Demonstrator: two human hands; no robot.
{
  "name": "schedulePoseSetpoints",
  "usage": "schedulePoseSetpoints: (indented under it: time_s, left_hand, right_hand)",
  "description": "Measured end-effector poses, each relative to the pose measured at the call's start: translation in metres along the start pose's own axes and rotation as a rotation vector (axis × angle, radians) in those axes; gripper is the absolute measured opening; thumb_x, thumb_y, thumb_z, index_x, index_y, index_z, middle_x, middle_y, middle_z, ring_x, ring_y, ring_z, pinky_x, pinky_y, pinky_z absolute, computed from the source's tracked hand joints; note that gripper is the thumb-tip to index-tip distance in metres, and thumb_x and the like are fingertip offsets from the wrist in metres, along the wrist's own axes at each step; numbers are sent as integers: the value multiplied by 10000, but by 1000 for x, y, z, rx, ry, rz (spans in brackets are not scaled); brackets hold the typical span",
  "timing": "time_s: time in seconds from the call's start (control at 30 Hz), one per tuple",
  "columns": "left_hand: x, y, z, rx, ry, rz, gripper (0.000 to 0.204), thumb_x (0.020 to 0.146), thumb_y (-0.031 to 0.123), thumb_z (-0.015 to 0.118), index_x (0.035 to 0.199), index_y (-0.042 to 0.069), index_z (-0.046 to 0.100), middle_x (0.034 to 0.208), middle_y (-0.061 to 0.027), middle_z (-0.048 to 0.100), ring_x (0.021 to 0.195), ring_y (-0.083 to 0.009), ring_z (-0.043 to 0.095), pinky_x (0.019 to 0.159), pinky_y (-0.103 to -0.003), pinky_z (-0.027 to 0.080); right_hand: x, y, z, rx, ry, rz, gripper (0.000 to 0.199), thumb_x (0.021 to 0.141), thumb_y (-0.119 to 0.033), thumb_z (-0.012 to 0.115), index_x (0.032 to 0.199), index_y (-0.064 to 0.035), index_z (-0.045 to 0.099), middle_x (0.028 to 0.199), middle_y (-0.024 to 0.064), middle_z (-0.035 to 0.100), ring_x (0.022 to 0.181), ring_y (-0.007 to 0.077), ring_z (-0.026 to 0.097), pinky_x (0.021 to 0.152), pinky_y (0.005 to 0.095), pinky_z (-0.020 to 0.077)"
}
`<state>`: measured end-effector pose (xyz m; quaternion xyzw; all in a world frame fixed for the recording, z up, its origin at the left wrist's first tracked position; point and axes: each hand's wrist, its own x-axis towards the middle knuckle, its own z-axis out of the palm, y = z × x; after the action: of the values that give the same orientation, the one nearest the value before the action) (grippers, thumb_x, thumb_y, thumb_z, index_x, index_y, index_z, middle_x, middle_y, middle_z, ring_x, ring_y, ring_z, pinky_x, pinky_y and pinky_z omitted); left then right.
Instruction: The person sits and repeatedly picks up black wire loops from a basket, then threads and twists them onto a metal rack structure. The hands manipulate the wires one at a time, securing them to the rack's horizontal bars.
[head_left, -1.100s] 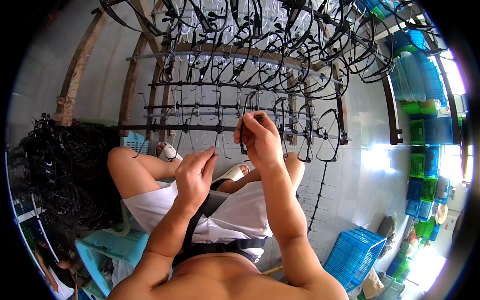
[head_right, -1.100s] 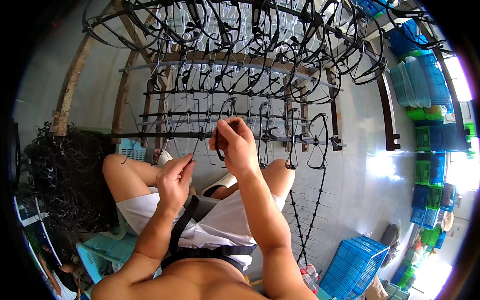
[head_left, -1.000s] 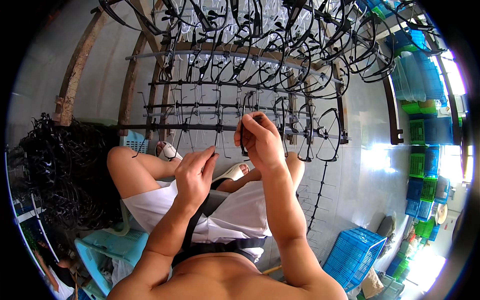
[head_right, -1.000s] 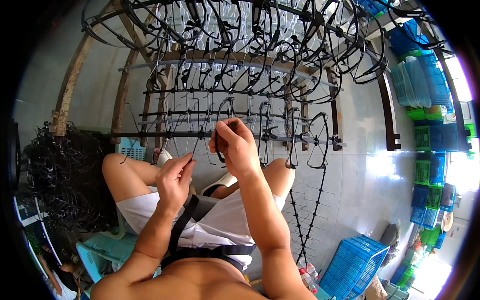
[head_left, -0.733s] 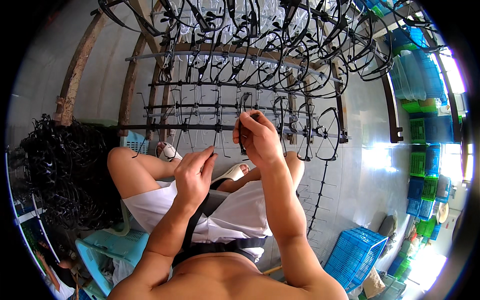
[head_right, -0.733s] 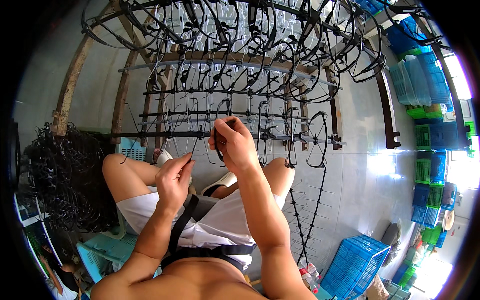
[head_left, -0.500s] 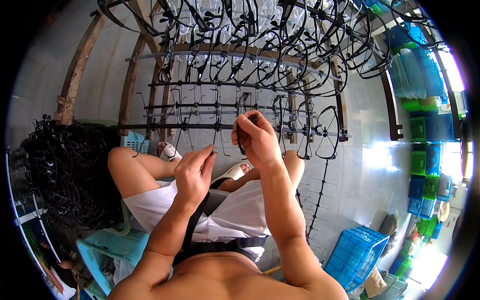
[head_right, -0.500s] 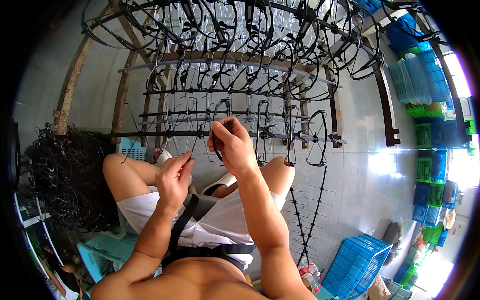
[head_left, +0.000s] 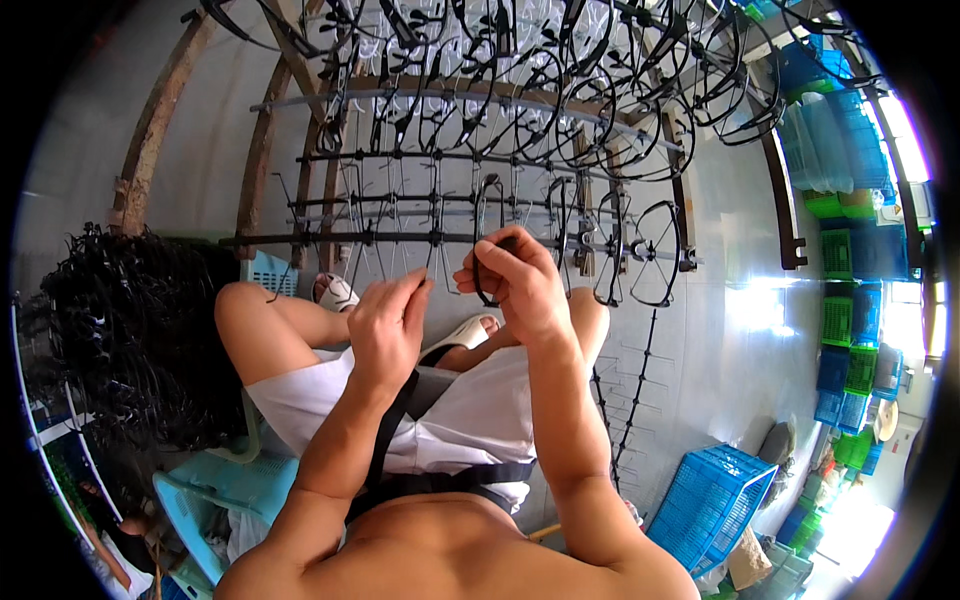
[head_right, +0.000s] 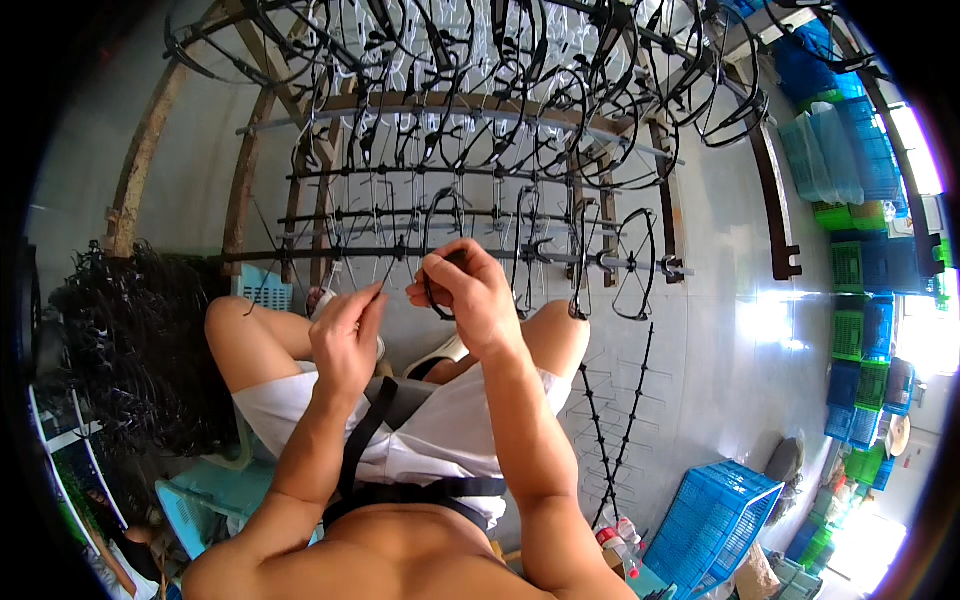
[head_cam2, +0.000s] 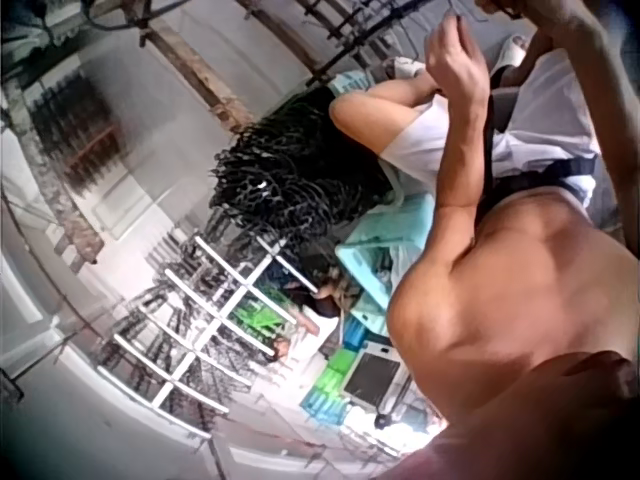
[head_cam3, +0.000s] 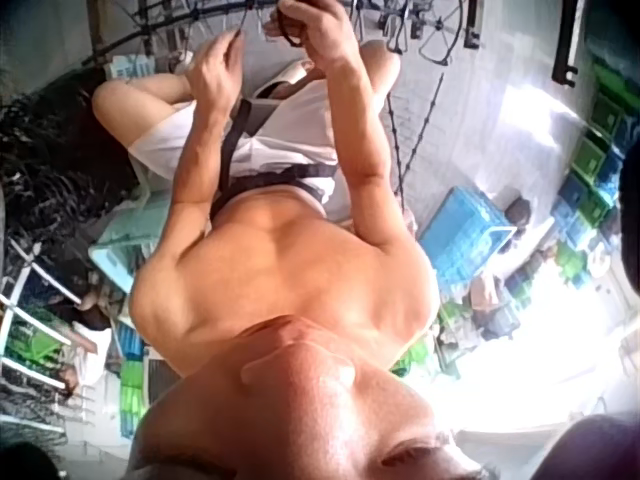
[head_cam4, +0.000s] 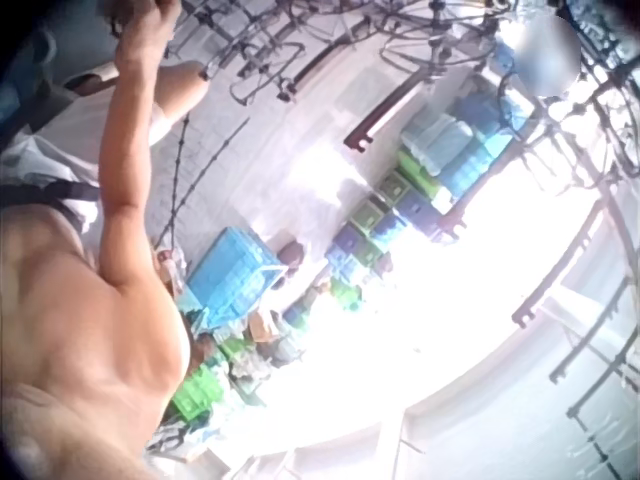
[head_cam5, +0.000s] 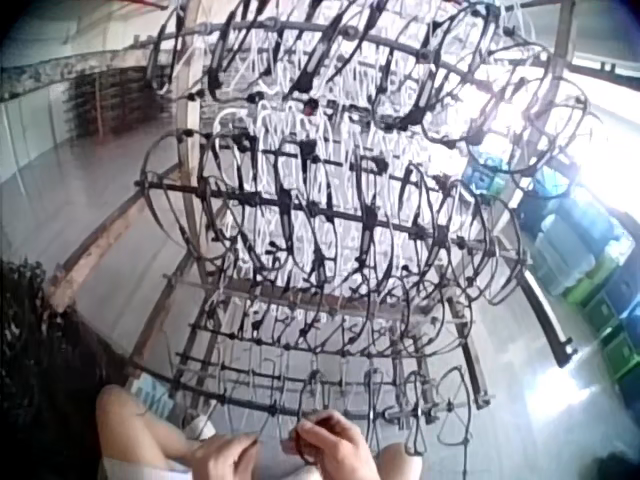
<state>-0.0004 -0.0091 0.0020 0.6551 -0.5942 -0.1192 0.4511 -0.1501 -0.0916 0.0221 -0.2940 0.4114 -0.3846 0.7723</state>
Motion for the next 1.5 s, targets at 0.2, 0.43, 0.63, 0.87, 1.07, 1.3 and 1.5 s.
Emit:
schedulePoseSetpoints:
  time_s: [0.2,0.43,0.63,0.87,1.07,1.3,1.5]
  left_hand:
    - [1,0,-1,10,1,-2,127,824,32,639,945,-5,656,724,-120,609,611,-249,565,572,-337,445]
    - [1,-1,6,2,14,15,140,814,21,649,950,-11,653,765,-128,633,637,-247,596,592,-324,473]
    - [-5,-5,4,-24,45,32,149,788,31,664,934,7,656,789,-127,650,706,-292,616,632,-368,493]
    - [-20,-21,-68,-141,-5,-60,290,793,58,670,1074,30,607,909,-142,642,802,-304,626,704,-367,506]
    - [-70,-155,-247,808,464,-275,371,758,89,674,1109,29,570,1077,-139,588,967,-341,548,845,-404,451]
    - [-35,-213,-250,1033,-76,-315,850,646,213,788,1376,119,362,1446,-101,310,1290,-337,319,1051,-493,261]
    - [-8,-227,-267,967,-66,-287,705,591,201,815,1218,104,508,1126,-122,500,1045,-304,468,898,-429,360]
  right_hand:
    - [2,-5,0,86,-10,34,110,881,-79,563,916,8,505,830,137,619,771,255,659,745,379,552]
    - [0,-11,1,115,-9,28,108,894,-85,559,909,5,501,840,131,614,780,253,660,749,379,559]
    - [9,-16,13,80,15,-22,134,903,-112,568,944,7,522,902,121,600,839,237,646,776,352,548]
    - [-23,-4,54,-1389,588,-1052,340,852,-79,601,1167,14,514,1000,131,548,924,201,503,776,276,406]
    - [-37,86,183,-789,-482,-236,163,889,-49,567,1036,20,567,945,60,593,875,124,566,789,244,449]
    - [79,220,319,-445,-239,502,483,907,-337,559,1231,11,478,1043,101,552,927,193,570,863,328,472]
    - [117,246,346,-67,-80,571,254,900,-379,556,901,-126,581,814,5,550,688,138,479,691,297,395]
